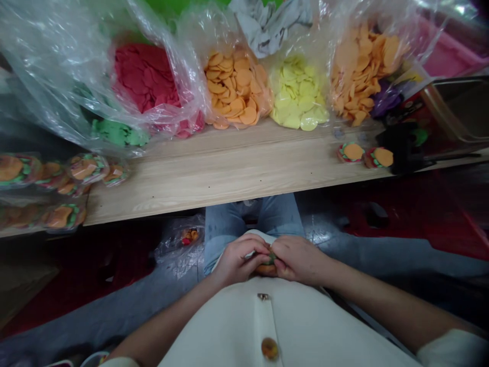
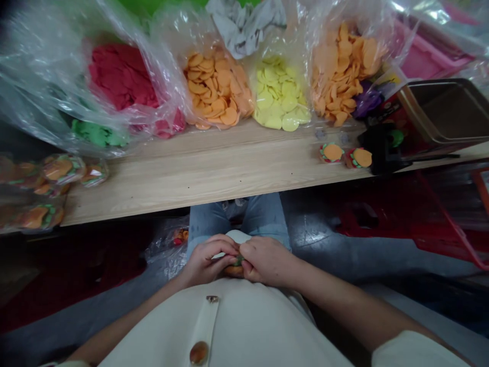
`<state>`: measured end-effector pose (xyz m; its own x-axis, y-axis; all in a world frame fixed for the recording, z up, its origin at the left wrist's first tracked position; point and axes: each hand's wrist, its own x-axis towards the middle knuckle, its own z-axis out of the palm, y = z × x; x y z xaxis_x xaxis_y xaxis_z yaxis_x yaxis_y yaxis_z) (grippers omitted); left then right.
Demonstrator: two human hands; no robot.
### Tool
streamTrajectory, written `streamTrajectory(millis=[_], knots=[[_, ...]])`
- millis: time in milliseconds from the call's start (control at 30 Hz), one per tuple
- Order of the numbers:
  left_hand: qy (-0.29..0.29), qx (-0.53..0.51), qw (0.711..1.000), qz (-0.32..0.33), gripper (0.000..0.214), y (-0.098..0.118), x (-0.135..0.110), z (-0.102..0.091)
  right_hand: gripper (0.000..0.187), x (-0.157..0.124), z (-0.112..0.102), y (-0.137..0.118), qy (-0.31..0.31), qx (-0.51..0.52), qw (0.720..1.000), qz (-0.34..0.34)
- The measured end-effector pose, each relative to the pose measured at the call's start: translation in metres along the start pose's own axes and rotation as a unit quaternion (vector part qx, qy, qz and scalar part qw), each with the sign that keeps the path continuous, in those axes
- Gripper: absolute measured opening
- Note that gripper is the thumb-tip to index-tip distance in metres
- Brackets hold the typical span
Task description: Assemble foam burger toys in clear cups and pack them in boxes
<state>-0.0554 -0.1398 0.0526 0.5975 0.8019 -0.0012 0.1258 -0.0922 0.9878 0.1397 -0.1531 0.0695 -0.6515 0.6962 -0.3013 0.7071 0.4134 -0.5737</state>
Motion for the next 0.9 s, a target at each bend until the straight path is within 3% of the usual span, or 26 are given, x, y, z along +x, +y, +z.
streamTrajectory(millis=[233, 333, 433, 533, 633, 800, 900], knots=[[-0.055, 0.019, 0.998, -0.001, 0.015, 0.003, 0.001, -0.001, 0.010, -0.002, 0.003, -0.001, 0.013, -0.006, 1.000, -0.017], [-0.017, -0.009, 0.999, -0.029, 0.015, -0.002, 0.001, 0.003, 0.009, 0.001, -0.003, -0.002, 0.016, -0.013, 1.000, 0.021], [0.016, -0.018, 0.999, -0.025, 0.012, -0.006, 0.000, 0.005, 0.010, 0.002, -0.007, -0.001, 0.008, -0.012, 1.000, 0.012], [-0.012, 0.021, 1.000, 0.008, 0.015, -0.005, 0.000, 0.006, 0.009, 0.000, -0.004, 0.000, 0.008, -0.019, 1.000, -0.008], [-0.039, 0.040, 0.998, 0.016, 0.017, -0.001, 0.001, 0.005, 0.008, -0.004, 0.005, -0.001, 0.020, -0.025, 0.999, 0.020], [-0.077, 0.006, 0.996, -0.043, 0.016, 0.002, 0.006, 0.004, 0.006, -0.008, 0.013, -0.003, 0.034, 0.021, 0.997, 0.062], [-0.037, -0.075, 0.991, -0.108, 0.012, 0.001, 0.010, 0.002, 0.006, -0.004, 0.010, -0.001, 0.032, 0.073, 0.995, 0.062]])
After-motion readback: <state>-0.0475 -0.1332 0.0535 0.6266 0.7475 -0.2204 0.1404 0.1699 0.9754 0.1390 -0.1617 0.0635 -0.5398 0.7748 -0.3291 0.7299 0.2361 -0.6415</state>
